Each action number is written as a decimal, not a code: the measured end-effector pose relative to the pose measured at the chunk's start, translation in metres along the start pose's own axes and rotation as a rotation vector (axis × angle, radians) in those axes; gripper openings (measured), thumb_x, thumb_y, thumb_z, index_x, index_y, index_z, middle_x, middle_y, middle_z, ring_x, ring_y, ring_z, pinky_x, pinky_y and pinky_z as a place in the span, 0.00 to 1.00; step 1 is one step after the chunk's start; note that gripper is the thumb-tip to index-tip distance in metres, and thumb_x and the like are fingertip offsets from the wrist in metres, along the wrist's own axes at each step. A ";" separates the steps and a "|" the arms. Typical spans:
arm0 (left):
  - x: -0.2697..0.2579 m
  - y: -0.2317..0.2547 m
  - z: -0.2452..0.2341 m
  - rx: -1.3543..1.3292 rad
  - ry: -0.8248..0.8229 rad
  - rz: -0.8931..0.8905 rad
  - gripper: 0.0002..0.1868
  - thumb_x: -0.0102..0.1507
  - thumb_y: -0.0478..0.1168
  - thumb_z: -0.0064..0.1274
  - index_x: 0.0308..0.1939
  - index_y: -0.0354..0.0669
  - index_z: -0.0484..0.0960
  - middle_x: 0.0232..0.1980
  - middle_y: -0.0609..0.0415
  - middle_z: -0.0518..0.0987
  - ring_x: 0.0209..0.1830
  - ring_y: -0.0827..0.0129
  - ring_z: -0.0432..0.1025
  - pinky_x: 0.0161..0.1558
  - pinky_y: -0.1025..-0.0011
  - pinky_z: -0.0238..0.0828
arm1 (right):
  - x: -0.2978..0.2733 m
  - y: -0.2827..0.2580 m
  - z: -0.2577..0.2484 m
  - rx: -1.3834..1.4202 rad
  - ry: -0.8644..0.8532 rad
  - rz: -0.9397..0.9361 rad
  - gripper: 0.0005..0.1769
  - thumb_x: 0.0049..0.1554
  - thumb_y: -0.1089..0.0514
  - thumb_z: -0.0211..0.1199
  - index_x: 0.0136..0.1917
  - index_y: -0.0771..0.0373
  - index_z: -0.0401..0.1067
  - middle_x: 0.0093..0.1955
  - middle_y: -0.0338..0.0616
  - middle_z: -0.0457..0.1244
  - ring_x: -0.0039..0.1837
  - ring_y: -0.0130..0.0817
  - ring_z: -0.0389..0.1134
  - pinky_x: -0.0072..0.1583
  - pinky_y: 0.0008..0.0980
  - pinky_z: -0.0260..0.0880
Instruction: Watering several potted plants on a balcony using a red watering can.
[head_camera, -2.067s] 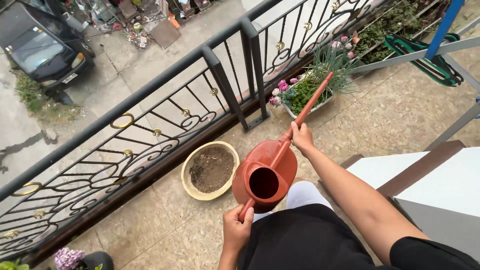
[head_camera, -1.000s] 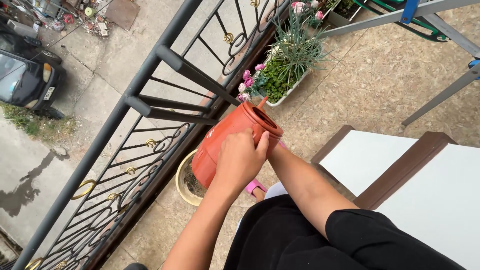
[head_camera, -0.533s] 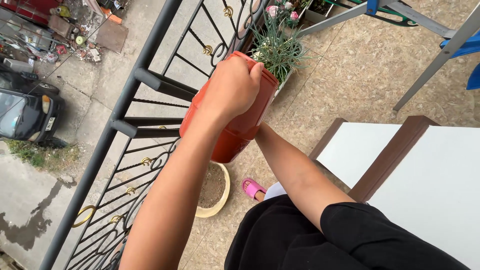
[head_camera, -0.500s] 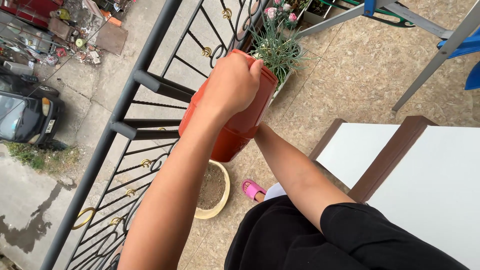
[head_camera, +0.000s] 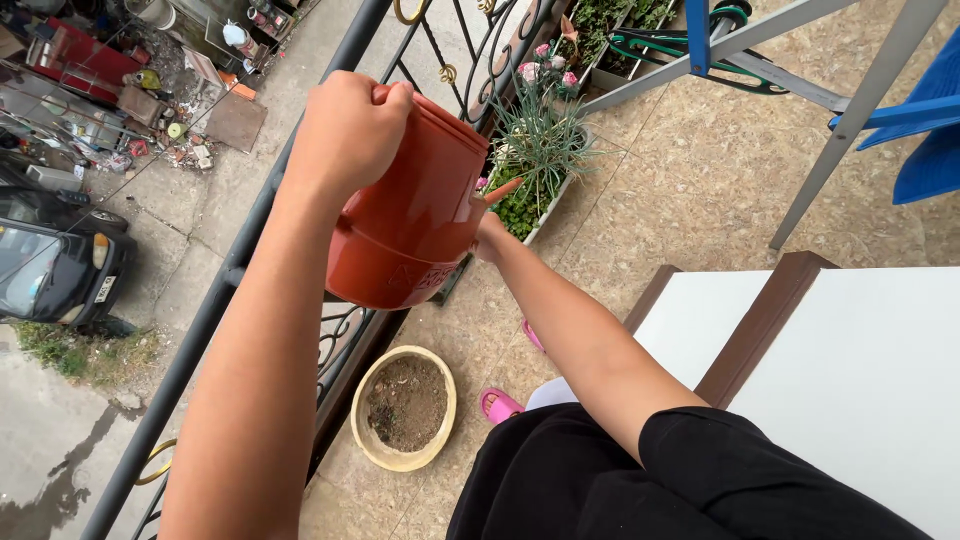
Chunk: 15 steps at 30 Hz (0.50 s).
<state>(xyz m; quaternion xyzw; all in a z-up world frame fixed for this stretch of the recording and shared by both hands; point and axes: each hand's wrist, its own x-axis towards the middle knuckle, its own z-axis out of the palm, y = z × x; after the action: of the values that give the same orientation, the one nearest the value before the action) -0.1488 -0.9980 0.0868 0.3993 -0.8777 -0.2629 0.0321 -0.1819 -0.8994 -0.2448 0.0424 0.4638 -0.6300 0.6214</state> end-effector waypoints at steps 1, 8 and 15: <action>-0.001 -0.002 -0.008 0.001 0.006 0.002 0.23 0.67 0.52 0.52 0.31 0.34 0.82 0.30 0.38 0.80 0.32 0.49 0.77 0.39 0.56 0.73 | 0.015 0.010 -0.011 -0.023 0.034 0.025 0.19 0.64 0.50 0.59 0.61 0.64 0.73 0.51 0.42 0.71 0.49 0.31 0.73 0.51 0.35 0.73; -0.011 -0.014 -0.029 0.016 0.059 -0.049 0.27 0.68 0.53 0.53 0.24 0.32 0.77 0.23 0.40 0.75 0.23 0.51 0.70 0.34 0.56 0.70 | 0.055 0.032 -0.005 0.023 0.057 0.085 0.15 0.63 0.49 0.60 0.54 0.63 0.72 0.47 0.42 0.70 0.43 0.30 0.72 0.44 0.31 0.72; -0.026 -0.013 -0.017 -0.058 0.115 -0.053 0.25 0.67 0.52 0.53 0.26 0.33 0.78 0.22 0.40 0.74 0.21 0.52 0.70 0.33 0.56 0.70 | 0.079 0.028 -0.034 0.076 0.143 0.054 0.15 0.62 0.53 0.62 0.56 0.65 0.71 0.48 0.44 0.71 0.43 0.31 0.73 0.44 0.32 0.75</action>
<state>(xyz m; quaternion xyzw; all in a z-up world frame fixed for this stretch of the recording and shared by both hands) -0.1179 -0.9937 0.0987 0.4359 -0.8555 -0.2657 0.0871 -0.1941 -0.9310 -0.3282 0.1234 0.4815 -0.6257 0.6012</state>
